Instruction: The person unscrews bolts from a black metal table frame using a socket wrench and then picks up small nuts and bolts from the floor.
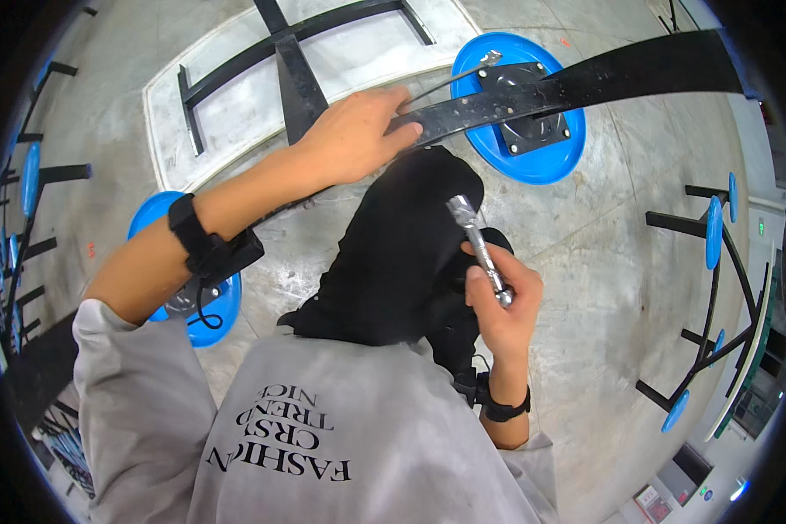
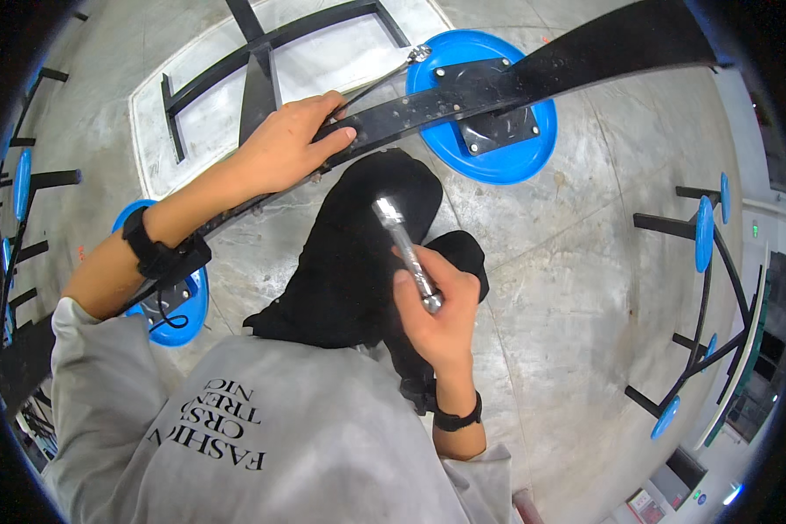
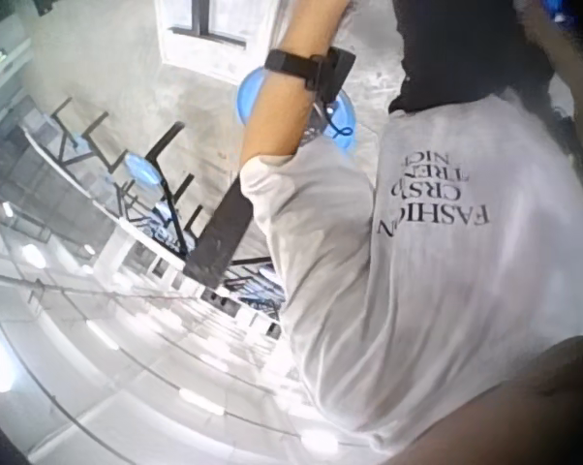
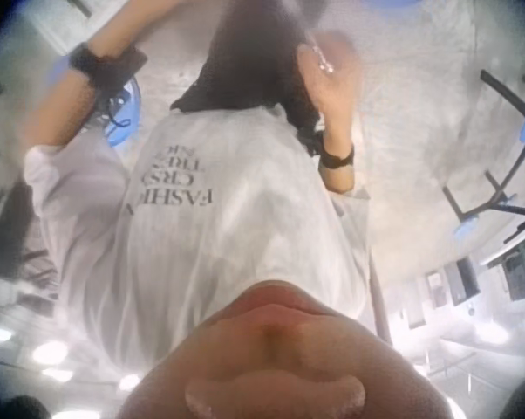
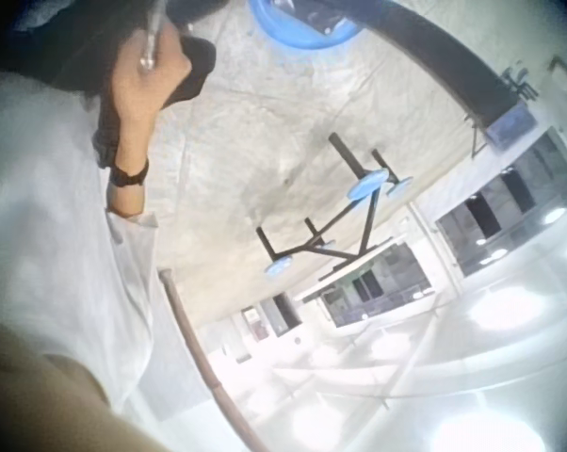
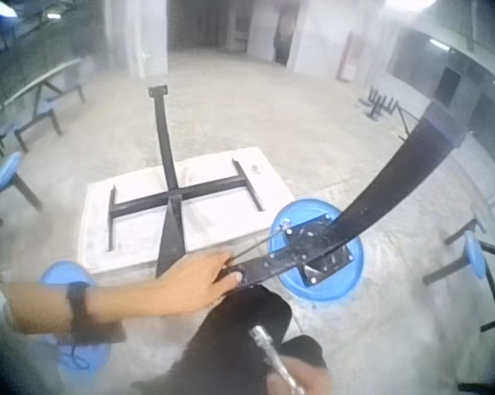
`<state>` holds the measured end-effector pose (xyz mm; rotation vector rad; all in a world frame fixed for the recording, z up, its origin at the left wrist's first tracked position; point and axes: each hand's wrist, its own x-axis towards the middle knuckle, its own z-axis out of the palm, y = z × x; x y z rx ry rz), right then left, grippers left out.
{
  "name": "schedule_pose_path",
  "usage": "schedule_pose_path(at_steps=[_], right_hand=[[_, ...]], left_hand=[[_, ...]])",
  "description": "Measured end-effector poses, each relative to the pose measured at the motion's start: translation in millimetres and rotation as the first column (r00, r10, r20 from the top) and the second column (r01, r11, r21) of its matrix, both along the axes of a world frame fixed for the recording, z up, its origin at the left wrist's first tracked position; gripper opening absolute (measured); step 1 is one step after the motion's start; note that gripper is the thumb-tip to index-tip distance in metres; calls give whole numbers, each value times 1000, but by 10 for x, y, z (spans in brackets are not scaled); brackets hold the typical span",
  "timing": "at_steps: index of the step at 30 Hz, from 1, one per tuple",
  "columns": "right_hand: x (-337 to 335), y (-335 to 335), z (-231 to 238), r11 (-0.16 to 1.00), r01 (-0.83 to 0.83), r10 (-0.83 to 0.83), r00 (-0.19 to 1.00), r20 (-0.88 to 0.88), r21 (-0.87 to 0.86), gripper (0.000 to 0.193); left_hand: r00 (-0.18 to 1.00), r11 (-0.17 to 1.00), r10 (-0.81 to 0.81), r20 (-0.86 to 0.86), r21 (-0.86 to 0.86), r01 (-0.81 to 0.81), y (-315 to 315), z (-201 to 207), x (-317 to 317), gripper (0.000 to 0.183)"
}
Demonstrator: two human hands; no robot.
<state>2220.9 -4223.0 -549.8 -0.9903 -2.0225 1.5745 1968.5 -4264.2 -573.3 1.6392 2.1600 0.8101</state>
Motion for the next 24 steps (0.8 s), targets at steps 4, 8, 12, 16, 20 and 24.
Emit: schedule_pose_path(at_steps=[4,8,12,16,20,24], right_hand=[[297,-30,143,995,-80,80,997,10,57,17],[504,87,160,990,-117,119,993,-17,84,18],[570,246,10,979,-169,170,985,1,117,19],[564,324,-152,986,-149,150,989,-5,68,18],[503,328,-342,990,-139,138,989,-54,1,18],[404,248,-650,986,-165,167,976,-138,27,13]], left_hand=[[981,989,149,-127,16,-148,-20,52,413,31],[977,980,197,-80,38,-194,-85,131,622,32],[966,986,167,-198,28,-165,-56,95,733,31],[957,978,209,-204,50,-203,16,67,861,29],[921,984,179,-345,53,-171,111,111,895,25],[891,986,164,-422,36,-164,275,-17,944,25]])
